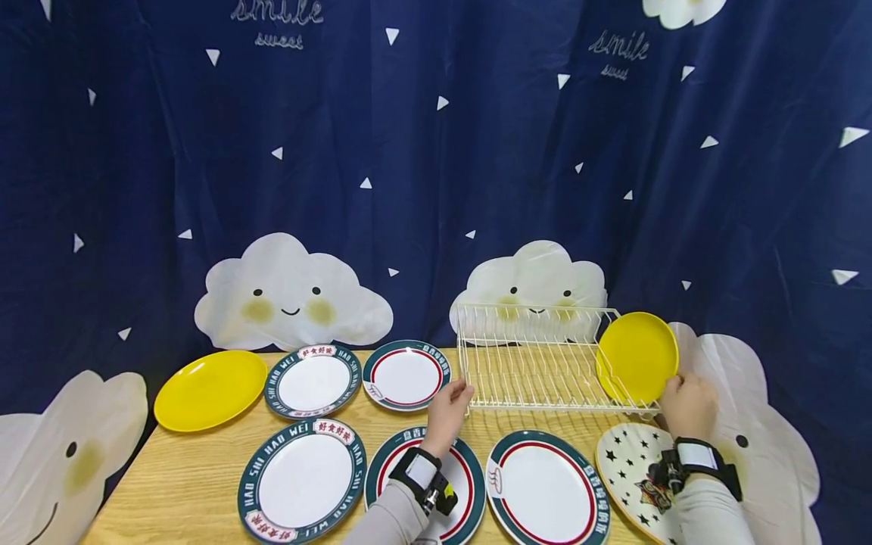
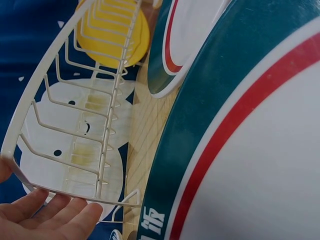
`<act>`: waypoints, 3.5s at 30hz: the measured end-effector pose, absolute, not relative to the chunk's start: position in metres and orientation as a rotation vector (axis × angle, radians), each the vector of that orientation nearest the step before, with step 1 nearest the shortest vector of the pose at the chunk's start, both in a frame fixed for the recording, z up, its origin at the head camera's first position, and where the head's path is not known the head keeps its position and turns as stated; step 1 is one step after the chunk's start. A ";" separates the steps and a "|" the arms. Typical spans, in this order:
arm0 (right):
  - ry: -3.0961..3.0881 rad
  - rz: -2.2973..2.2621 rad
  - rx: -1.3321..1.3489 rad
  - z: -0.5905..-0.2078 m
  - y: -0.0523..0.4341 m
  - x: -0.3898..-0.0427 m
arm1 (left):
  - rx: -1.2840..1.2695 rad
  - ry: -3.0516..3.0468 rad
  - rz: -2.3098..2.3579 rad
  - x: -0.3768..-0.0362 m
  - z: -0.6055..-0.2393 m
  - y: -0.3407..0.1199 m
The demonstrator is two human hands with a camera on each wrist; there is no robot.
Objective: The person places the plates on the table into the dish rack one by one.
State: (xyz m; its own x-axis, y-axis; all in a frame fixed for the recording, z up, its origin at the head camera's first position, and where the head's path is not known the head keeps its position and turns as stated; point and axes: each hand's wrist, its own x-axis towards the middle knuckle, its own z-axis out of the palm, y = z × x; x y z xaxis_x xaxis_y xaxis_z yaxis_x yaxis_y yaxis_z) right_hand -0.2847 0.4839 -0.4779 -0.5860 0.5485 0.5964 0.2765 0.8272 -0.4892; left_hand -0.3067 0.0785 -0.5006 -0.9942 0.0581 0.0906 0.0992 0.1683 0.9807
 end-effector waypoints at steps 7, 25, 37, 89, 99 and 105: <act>-2.220 0.629 -0.723 -0.487 0.484 -0.278 | -0.169 -2.359 -2.012 -0.309 -0.501 0.080; -2.162 0.626 -0.790 -0.497 0.480 -0.290 | -0.371 -2.698 -1.427 -0.304 -0.491 0.059; -2.125 0.654 -0.806 -0.493 0.474 -0.283 | -0.592 -2.851 -0.274 -0.337 -0.505 -0.025; -2.180 0.677 -0.873 -0.495 0.469 -0.282 | -0.595 -2.404 -0.198 -0.332 -0.476 -0.050; -2.146 0.638 -0.930 -0.487 0.470 -0.276 | -0.688 -2.258 -0.269 -0.311 -0.451 -0.058; -1.971 0.639 -0.767 -0.473 0.435 -0.280 | -0.830 -2.112 -0.265 -0.292 -0.433 -0.060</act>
